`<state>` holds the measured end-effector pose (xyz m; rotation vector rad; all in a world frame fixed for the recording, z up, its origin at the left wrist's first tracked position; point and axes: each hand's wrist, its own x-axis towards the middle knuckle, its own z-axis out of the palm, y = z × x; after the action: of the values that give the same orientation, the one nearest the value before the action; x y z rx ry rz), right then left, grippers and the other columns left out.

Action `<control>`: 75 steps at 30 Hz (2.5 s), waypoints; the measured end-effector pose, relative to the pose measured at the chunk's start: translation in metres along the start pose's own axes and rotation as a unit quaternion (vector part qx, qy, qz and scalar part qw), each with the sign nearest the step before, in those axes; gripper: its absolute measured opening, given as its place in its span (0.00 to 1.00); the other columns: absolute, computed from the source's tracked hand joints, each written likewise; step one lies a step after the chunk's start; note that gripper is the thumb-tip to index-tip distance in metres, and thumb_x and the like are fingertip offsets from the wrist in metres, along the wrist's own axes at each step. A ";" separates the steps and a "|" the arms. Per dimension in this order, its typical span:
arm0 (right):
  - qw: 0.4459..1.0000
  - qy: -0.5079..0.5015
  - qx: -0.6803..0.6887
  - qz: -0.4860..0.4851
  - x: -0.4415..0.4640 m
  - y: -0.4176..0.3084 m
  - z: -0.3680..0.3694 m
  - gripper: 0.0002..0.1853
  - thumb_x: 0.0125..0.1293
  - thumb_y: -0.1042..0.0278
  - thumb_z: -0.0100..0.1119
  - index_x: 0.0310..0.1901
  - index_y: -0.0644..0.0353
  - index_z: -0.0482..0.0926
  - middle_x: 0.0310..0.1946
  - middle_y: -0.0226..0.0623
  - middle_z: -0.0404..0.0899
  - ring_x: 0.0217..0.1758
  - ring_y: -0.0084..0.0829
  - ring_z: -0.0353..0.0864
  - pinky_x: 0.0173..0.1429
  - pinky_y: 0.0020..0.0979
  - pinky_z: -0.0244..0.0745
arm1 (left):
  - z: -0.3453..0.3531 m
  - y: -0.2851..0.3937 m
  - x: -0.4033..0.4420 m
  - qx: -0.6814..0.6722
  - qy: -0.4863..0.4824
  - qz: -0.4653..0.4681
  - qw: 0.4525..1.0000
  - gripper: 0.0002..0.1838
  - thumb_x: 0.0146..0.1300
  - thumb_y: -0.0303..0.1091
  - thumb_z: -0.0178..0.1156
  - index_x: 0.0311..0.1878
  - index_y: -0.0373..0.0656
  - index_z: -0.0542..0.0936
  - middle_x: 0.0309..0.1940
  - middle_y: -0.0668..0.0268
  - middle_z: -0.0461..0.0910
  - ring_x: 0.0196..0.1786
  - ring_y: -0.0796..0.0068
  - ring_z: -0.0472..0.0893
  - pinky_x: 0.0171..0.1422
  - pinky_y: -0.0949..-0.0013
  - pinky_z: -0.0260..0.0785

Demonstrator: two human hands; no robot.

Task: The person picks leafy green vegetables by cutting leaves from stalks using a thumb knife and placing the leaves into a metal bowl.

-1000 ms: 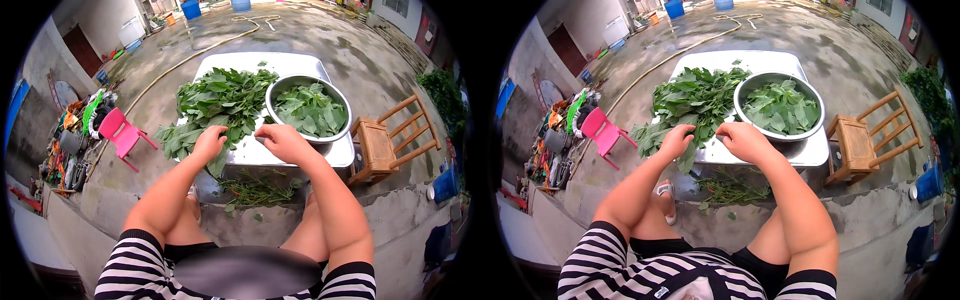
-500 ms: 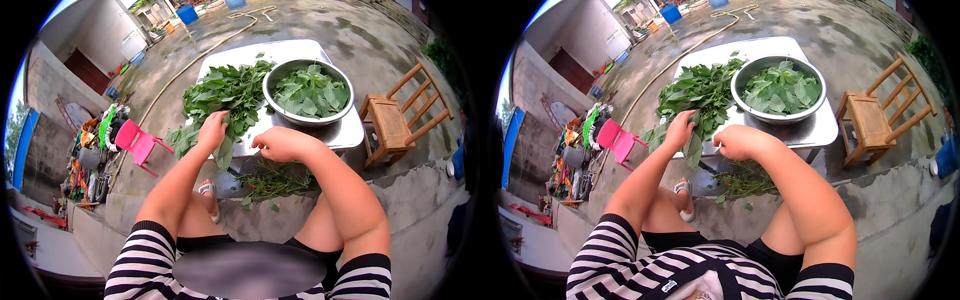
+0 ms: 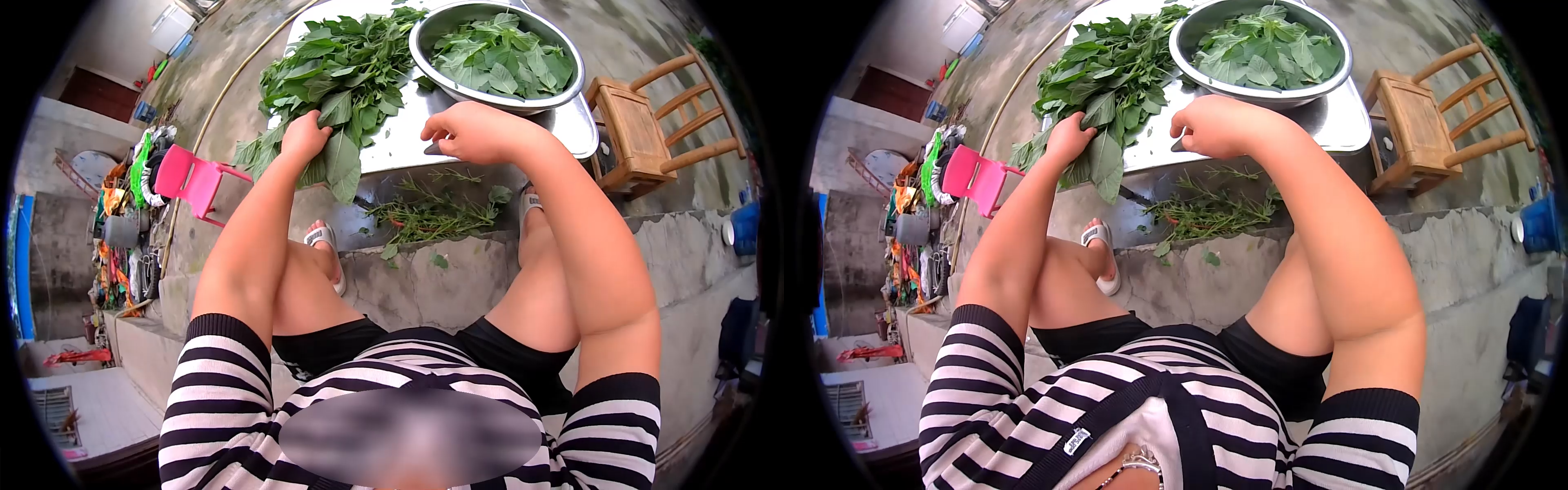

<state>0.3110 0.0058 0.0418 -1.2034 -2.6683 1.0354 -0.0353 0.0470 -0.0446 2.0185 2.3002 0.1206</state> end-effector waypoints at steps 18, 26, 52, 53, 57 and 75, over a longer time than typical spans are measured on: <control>1.000 0.005 -0.002 -0.022 0.017 0.004 0.004 0.19 0.64 0.74 0.51 0.57 0.62 0.80 0.49 0.44 0.85 0.50 0.39 0.85 0.56 0.36 0.77 | -0.041 0.004 0.005 -0.580 0.097 -0.008 0.809 0.16 0.63 0.31 0.64 0.54 0.38 0.83 0.46 0.65 0.85 0.43 0.74 0.82 0.52 0.69 0.73; 1.000 -0.012 -0.010 -0.007 0.020 0.001 0.006 0.19 0.64 0.74 0.51 0.57 0.62 0.80 0.49 0.45 0.85 0.50 0.41 0.84 0.57 0.37 0.76 | -0.046 -0.017 -0.017 0.078 0.279 0.171 0.942 0.24 0.52 0.23 0.59 0.54 0.54 0.83 0.58 0.63 0.77 0.59 0.57 0.74 0.63 0.57 0.68; 0.999 0.012 0.009 -0.033 0.022 -0.001 0.010 0.19 0.62 0.71 0.52 0.54 0.59 0.82 0.42 0.50 0.85 0.45 0.46 0.85 0.52 0.41 0.78 | 0.006 0.040 -0.012 0.142 0.129 0.128 0.973 0.11 0.57 0.39 0.66 0.45 0.55 0.86 0.36 0.69 0.84 0.48 0.64 0.78 0.54 0.60 0.65; 0.999 0.012 0.009 -0.032 0.022 -0.001 0.010 0.19 0.62 0.71 0.52 0.54 0.59 0.82 0.42 0.50 0.85 0.45 0.46 0.85 0.52 0.41 0.78 | 0.008 0.040 -0.010 0.141 0.129 0.129 0.973 0.11 0.57 0.39 0.66 0.45 0.55 0.86 0.36 0.69 0.84 0.48 0.64 0.78 0.54 0.60 0.65; 1.000 0.009 0.008 -0.029 0.023 -0.003 0.010 0.19 0.62 0.71 0.52 0.54 0.59 0.82 0.43 0.50 0.85 0.45 0.47 0.85 0.52 0.41 0.78 | 0.000 0.048 -0.008 0.095 0.146 0.103 0.979 0.12 0.56 0.39 0.62 0.44 0.54 0.86 0.34 0.65 0.84 0.45 0.62 0.80 0.53 0.59 0.67; 0.999 0.002 -0.012 -0.043 0.030 -0.009 0.012 0.19 0.63 0.72 0.53 0.55 0.62 0.81 0.45 0.49 0.85 0.48 0.46 0.84 0.55 0.40 0.77 | -0.055 -0.043 0.000 -0.651 0.058 -0.137 0.744 0.07 0.65 0.27 0.61 0.45 0.41 0.83 0.35 0.69 0.84 0.35 0.77 0.80 0.40 0.71 0.73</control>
<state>0.2809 0.0152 0.0307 -1.0834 -2.7102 0.9914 -0.0835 0.0411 0.0051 0.8996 1.5679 1.3802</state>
